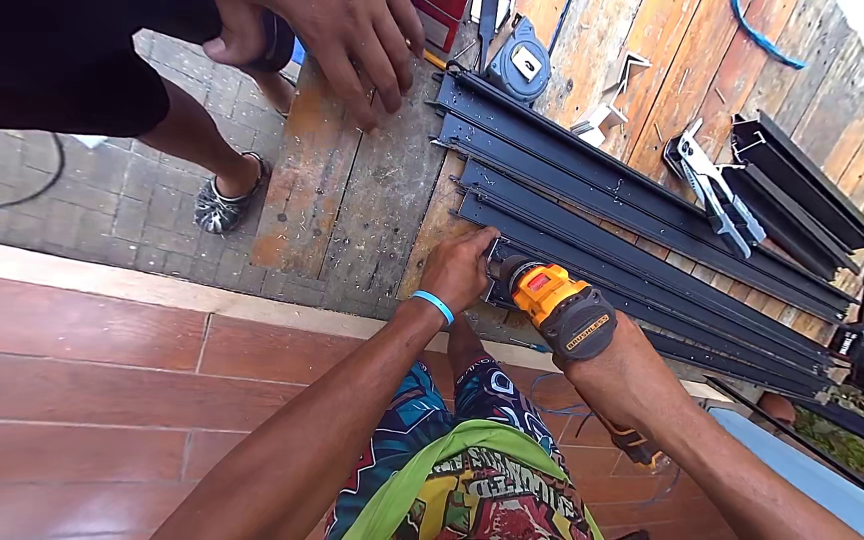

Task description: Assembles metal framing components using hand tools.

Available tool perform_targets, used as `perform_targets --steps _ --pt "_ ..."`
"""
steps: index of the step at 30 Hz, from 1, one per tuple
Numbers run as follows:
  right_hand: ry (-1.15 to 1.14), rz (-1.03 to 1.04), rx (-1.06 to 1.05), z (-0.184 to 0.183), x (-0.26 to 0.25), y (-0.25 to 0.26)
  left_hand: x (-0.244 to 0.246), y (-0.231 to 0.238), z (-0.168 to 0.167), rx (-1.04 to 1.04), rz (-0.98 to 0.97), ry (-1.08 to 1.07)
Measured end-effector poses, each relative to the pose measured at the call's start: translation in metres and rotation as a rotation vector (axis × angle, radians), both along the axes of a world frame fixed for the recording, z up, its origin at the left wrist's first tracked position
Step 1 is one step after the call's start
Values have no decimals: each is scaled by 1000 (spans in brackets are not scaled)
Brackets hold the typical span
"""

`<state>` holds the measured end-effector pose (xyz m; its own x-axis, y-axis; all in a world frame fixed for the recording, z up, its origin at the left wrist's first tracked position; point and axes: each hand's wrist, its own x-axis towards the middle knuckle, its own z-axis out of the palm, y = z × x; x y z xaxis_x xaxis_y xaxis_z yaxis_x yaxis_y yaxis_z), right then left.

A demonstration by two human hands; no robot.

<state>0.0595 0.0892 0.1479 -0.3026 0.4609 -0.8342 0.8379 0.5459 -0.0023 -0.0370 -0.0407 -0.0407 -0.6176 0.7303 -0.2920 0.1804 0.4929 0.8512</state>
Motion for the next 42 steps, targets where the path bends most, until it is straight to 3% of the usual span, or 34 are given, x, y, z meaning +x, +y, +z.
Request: perform_targets --steps 8,15,23,31,36,42 --pt "-11 -6 14 0 -3 6 -6 0 15 -50 -31 -33" --pt "238 79 8 -7 26 8 -9 -1 32 -81 -4 -41" --pt "258 -201 -38 -14 48 10 -1 0 14 -39 51 -31" --pt "395 -434 -210 -34 66 21 10 8 22 -150 241 -100" --pt "380 -423 -197 -36 65 20 5 4 27 -134 272 -183" --pt "288 -386 -167 -32 56 19 2 9 35 -208 189 -25"
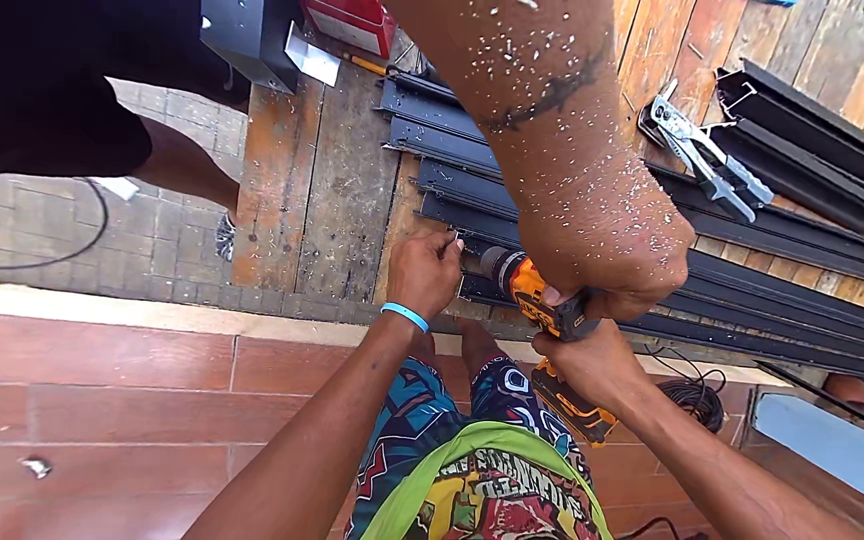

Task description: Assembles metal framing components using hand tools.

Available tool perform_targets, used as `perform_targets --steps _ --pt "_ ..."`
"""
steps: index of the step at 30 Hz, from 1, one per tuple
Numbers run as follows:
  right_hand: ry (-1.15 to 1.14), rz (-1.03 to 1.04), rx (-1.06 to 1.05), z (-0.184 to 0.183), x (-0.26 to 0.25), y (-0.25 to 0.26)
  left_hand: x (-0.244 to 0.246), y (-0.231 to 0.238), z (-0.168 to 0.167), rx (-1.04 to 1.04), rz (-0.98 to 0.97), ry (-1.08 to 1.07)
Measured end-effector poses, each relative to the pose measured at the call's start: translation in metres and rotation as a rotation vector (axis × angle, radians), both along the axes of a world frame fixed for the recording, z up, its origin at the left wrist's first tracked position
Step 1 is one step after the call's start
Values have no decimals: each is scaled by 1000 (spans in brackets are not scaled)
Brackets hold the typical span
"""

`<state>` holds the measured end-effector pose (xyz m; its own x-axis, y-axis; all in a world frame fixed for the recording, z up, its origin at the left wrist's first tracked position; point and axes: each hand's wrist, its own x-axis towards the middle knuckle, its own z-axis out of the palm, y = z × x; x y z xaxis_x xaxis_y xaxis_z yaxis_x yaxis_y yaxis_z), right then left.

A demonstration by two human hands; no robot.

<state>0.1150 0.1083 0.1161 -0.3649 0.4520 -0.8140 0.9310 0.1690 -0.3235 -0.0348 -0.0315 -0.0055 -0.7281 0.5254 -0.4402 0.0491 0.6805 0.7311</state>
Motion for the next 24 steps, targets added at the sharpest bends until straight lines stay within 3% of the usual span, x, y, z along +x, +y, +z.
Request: perform_targets --steps 17,24 --pt "-123 134 52 8 -15 4 -10 0 2 8 22 -101" --pt "-156 249 107 6 -17 -4 -9 -1 8 11 -23 -8"
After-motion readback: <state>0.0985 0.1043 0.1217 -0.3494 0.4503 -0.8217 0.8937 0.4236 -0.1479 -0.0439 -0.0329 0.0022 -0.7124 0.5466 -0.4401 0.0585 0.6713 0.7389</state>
